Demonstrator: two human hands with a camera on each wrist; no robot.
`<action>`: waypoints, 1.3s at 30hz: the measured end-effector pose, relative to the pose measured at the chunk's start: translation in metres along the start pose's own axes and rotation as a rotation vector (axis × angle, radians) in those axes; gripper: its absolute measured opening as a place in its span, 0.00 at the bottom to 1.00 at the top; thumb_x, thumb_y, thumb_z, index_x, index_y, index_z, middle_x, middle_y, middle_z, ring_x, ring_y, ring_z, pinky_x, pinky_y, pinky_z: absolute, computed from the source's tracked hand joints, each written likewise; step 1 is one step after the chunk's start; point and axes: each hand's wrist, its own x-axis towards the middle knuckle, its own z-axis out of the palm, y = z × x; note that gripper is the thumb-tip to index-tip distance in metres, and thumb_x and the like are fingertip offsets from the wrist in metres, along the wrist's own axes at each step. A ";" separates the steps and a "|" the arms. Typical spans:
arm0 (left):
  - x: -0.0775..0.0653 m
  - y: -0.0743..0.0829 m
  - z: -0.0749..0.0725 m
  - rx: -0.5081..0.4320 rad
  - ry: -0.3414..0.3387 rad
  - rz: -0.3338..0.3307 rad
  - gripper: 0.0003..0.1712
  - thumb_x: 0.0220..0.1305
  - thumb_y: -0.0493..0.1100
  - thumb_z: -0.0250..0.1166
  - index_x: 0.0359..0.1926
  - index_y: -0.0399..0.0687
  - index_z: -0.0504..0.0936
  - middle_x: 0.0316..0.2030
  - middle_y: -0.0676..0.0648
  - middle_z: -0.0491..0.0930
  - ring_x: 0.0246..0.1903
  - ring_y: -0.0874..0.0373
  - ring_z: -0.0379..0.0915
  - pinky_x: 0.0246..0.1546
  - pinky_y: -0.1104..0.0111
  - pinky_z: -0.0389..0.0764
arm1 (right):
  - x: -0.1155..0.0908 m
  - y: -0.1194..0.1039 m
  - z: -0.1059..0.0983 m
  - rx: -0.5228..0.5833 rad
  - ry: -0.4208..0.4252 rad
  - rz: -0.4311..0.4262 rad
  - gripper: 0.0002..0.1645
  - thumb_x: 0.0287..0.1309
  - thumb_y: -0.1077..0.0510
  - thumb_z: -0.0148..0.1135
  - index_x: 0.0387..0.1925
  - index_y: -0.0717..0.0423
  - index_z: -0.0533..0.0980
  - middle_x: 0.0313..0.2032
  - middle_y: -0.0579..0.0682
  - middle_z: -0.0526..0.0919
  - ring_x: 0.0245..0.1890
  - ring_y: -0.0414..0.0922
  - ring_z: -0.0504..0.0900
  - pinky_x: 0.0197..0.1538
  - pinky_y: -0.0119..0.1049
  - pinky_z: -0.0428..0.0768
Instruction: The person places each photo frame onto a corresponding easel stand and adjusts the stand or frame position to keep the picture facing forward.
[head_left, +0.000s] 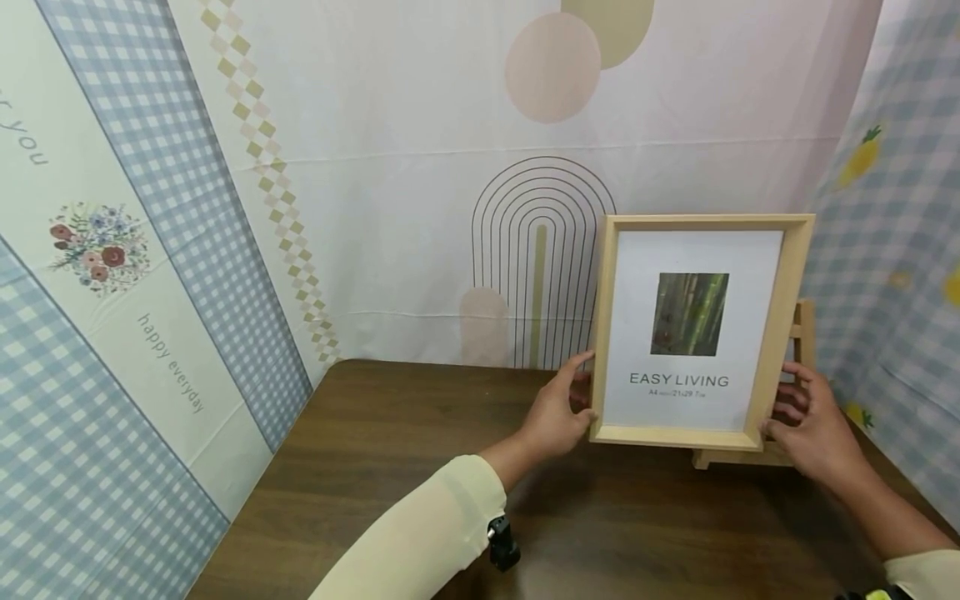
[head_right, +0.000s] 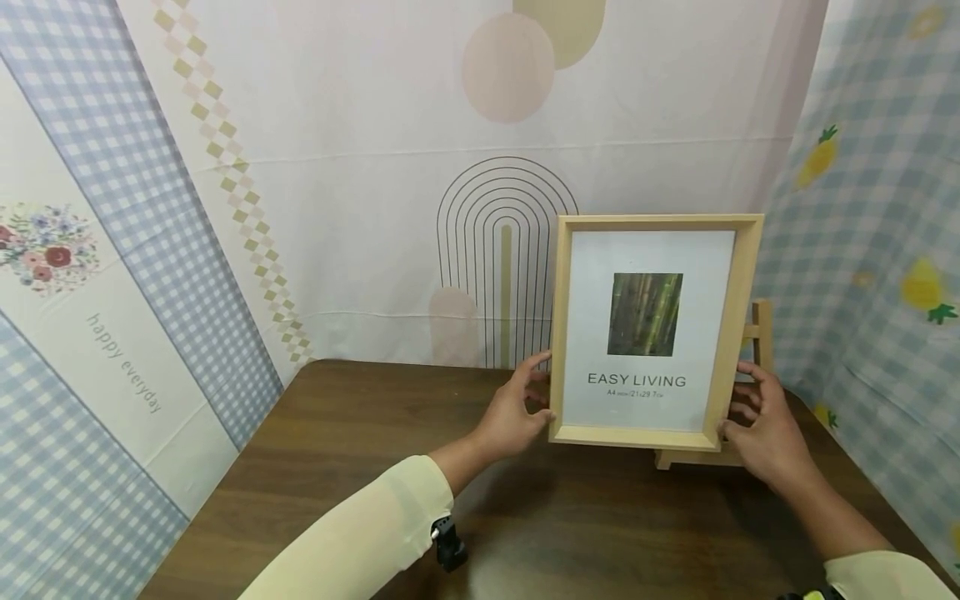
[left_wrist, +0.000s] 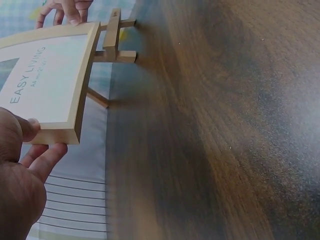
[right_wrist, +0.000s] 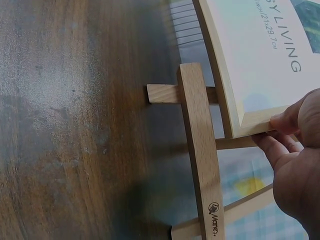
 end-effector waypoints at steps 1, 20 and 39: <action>0.000 0.000 0.000 -0.001 0.000 0.000 0.54 0.58 0.22 0.70 0.78 0.62 0.58 0.58 0.45 0.77 0.41 0.61 0.78 0.34 0.74 0.82 | 0.000 0.000 0.000 0.000 0.000 0.004 0.58 0.50 0.85 0.62 0.76 0.65 0.44 0.56 0.74 0.69 0.41 0.20 0.71 0.32 0.24 0.79; 0.002 0.003 0.006 0.027 -0.006 0.020 0.53 0.59 0.24 0.70 0.77 0.62 0.58 0.58 0.45 0.77 0.43 0.60 0.78 0.36 0.75 0.80 | -0.002 0.004 -0.010 0.009 -0.012 0.002 0.55 0.53 0.82 0.60 0.75 0.69 0.41 0.56 0.74 0.67 0.41 0.20 0.70 0.33 0.22 0.78; 0.004 0.008 0.011 -0.015 -0.008 0.015 0.54 0.59 0.22 0.69 0.77 0.63 0.59 0.59 0.44 0.77 0.42 0.58 0.80 0.34 0.75 0.81 | -0.002 0.008 -0.018 0.014 0.028 -0.044 0.56 0.47 0.85 0.60 0.75 0.67 0.47 0.52 0.68 0.70 0.42 0.22 0.72 0.36 0.19 0.77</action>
